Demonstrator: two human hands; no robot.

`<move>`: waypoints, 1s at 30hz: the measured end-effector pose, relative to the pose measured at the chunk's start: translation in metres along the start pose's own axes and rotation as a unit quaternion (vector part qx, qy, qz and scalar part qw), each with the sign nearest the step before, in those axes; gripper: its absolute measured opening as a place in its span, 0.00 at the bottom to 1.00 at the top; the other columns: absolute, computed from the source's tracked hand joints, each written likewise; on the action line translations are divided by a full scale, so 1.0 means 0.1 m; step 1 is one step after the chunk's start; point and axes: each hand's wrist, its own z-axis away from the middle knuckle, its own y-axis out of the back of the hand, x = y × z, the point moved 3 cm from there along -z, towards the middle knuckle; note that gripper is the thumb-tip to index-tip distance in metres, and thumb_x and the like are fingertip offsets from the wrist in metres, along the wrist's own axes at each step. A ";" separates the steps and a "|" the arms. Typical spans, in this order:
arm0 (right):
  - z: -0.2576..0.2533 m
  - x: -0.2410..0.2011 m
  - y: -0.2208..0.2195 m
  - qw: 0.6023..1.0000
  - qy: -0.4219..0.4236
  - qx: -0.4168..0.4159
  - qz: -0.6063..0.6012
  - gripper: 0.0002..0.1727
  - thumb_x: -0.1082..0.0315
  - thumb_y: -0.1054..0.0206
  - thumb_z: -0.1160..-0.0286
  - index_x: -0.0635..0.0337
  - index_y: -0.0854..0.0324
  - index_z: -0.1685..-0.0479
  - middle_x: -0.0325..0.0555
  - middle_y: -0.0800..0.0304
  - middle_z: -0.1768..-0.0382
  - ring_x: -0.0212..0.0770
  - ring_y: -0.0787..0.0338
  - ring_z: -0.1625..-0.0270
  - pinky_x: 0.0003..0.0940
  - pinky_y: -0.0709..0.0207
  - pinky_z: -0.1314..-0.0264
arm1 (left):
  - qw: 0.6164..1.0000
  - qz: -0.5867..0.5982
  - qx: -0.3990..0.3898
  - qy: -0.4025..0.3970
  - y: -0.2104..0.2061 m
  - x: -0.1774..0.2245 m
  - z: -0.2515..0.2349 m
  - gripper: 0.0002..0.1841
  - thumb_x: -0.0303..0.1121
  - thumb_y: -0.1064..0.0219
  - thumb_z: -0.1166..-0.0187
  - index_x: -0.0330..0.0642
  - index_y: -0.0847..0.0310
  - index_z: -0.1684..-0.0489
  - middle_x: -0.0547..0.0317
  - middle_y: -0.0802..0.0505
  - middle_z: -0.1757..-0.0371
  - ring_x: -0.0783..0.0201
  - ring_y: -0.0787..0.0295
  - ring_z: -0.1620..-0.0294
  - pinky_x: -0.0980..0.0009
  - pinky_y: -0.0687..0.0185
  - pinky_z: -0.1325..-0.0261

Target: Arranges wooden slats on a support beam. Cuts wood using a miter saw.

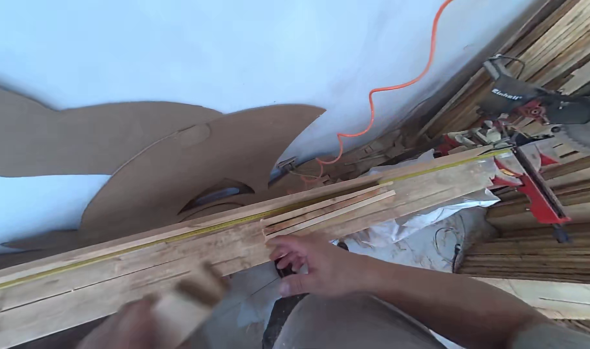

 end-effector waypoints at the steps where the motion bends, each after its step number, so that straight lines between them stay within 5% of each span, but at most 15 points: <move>1: 0.10 -0.07 0.05 0.999 -0.018 0.001 -0.037 0.44 0.40 0.32 0.21 0.54 0.38 0.11 0.49 0.16 0.27 0.43 0.10 0.33 0.46 0.14 0.31 | 0.998 -0.008 -0.005 -0.056 -0.05 0.51 -0.14 0.43 0.49 0.14 0.43 0.26 0.22 0.32 0.23 0.11 0.42 0.26 0.12 0.41 0.29 0.19 0.40; 5: 0.70 0.17 0.56 0.986 -0.144 0.078 -0.012 0.35 0.40 0.23 0.31 0.50 0.20 0.28 0.47 0.09 0.44 0.42 0.08 0.44 0.49 0.14 0.38 | 0.982 -0.057 0.058 -0.168 -0.57 2.06 -0.55 0.42 0.56 0.11 0.62 0.40 0.13 0.44 0.41 0.07 0.59 0.39 0.07 0.59 0.42 0.11 0.60; 8: 1.33 0.61 0.97 0.991 -0.068 0.112 -0.028 0.28 0.42 0.25 0.28 0.52 0.16 0.39 0.43 0.08 0.53 0.36 0.08 0.54 0.42 0.12 0.49 | 0.974 0.024 -0.036 -0.222 -0.81 2.60 -0.70 0.47 0.70 0.19 0.49 0.49 0.18 0.28 0.49 0.06 0.52 0.48 0.06 0.54 0.46 0.08 0.55; 11: 1.88 0.95 1.30 0.993 -0.014 0.120 -0.016 0.24 0.46 0.23 0.28 0.51 0.13 0.41 0.40 0.06 0.55 0.33 0.08 0.55 0.39 0.11 0.49 | 0.936 0.144 -0.259 -0.190 -1.00 2.61 -0.85 0.40 0.63 0.19 0.38 0.48 0.18 0.29 0.53 0.07 0.40 0.54 0.08 0.39 0.49 0.13 0.34; 13: 2.14 1.11 1.50 0.991 -0.012 0.136 -0.014 0.22 0.47 0.22 0.28 0.50 0.13 0.43 0.38 0.06 0.59 0.32 0.08 0.60 0.38 0.11 0.56 | 0.910 0.145 -0.370 -0.120 -1.32 2.36 -0.95 0.37 0.62 0.18 0.39 0.44 0.15 0.35 0.50 0.06 0.44 0.53 0.08 0.41 0.47 0.15 0.33; 16: 2.47 1.34 1.87 0.990 -0.030 0.140 -0.001 0.22 0.46 0.22 0.29 0.47 0.13 0.42 0.36 0.06 0.58 0.32 0.07 0.59 0.38 0.10 0.55 | 0.896 0.116 -0.426 -0.053 -1.85 2.06 -0.95 0.36 0.60 0.16 0.40 0.44 0.14 0.38 0.44 0.06 0.48 0.45 0.09 0.43 0.37 0.18 0.34; 19: 2.83 1.75 2.30 0.987 -0.082 0.125 0.059 0.26 0.47 0.19 0.33 0.41 0.14 0.35 0.36 0.05 0.49 0.36 0.05 0.49 0.43 0.09 0.43 | 0.925 0.130 -0.355 -0.043 -1.94 2.33 -0.85 0.29 0.51 0.19 0.32 0.41 0.13 0.39 0.43 0.06 0.46 0.45 0.09 0.42 0.39 0.18 0.34; 21: 3.01 2.09 2.56 0.975 -0.119 0.119 0.144 0.28 0.49 0.17 0.36 0.37 0.14 0.33 0.35 0.06 0.42 0.36 0.07 0.41 0.46 0.11 0.35 | 0.957 0.074 -0.277 -0.048 -1.91 2.70 -0.83 0.27 0.49 0.26 0.24 0.43 0.16 0.32 0.47 0.09 0.34 0.47 0.15 0.29 0.42 0.25 0.23; 25: 3.09 2.77 2.95 0.936 -0.156 0.142 0.283 0.30 0.59 0.15 0.40 0.38 0.14 0.33 0.42 0.09 0.36 0.47 0.09 0.36 0.58 0.16 0.32 | 0.993 0.054 -0.076 -0.076 -2.15 3.08 -1.01 0.22 0.40 0.30 0.20 0.48 0.17 0.28 0.53 0.10 0.30 0.51 0.15 0.27 0.47 0.26 0.20; 30: 2.79 3.14 3.14 0.864 -0.228 0.174 0.414 0.30 0.66 0.21 0.43 0.49 0.17 0.33 0.55 0.10 0.38 0.62 0.11 0.35 0.70 0.20 0.35 | 0.987 0.025 0.044 -0.156 -2.58 3.26 -1.38 0.20 0.31 0.34 0.19 0.47 0.17 0.28 0.53 0.08 0.35 0.52 0.11 0.32 0.50 0.18 0.28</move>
